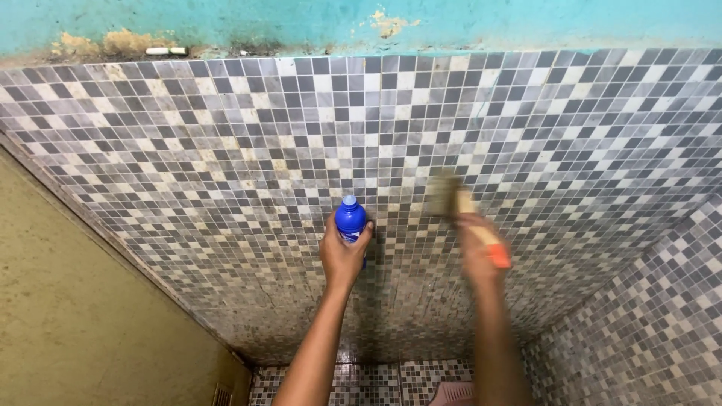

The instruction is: The person applies cleaning solution from a blue bottle onto a tiled wall and scrubs the surface with a brush. The person works along the upper edge of the mosaic tiles, repeatedly applying solution and scrubbing in a horizontal motion.

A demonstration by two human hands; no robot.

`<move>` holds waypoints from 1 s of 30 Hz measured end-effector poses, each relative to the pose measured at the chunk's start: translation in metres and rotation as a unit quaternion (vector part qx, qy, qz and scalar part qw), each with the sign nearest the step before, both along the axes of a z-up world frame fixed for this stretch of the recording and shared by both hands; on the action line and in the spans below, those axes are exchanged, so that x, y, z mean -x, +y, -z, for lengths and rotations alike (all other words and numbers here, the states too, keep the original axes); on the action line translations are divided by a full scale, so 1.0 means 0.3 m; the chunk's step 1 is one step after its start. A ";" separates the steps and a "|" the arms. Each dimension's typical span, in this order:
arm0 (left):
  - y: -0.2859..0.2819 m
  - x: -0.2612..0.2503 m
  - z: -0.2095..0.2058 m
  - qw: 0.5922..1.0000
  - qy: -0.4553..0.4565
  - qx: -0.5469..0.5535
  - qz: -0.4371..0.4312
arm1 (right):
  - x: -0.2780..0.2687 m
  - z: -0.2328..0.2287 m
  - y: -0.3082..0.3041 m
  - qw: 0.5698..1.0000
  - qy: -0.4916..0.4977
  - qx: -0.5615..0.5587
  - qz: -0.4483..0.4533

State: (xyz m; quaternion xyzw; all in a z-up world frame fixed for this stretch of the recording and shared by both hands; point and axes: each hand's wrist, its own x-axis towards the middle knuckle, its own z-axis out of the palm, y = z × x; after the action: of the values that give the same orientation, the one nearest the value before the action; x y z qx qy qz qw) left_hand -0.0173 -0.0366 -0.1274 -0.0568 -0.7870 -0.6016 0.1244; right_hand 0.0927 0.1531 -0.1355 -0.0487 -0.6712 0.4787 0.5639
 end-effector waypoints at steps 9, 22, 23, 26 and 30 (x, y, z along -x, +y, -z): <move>0.036 0.001 0.037 0.999 -0.006 0.000 0.037 | 0.114 0.103 -0.015 0.975 0.066 -0.057 0.205; -0.102 -0.001 -0.049 0.999 0.000 0.048 -0.012 | 0.087 -0.008 -0.124 0.989 0.058 -0.050 -0.123; -0.095 0.001 -0.031 0.999 -0.002 0.041 -0.005 | 0.040 0.022 -0.029 0.990 0.067 -0.021 -0.124; -0.067 0.004 0.007 0.999 -0.005 0.033 0.012 | -0.045 0.111 0.216 0.998 0.057 -0.035 0.008; -0.050 0.000 0.034 0.999 -0.005 0.039 0.035 | 0.010 0.195 0.267 0.974 0.103 -0.037 0.199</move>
State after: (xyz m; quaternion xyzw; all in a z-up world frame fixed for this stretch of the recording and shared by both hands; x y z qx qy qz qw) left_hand -0.0172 -0.0516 -0.1376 -0.0863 -0.8083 -0.5743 0.0972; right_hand 0.0896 0.2331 -0.1941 -0.1108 -0.6037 0.3342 0.7153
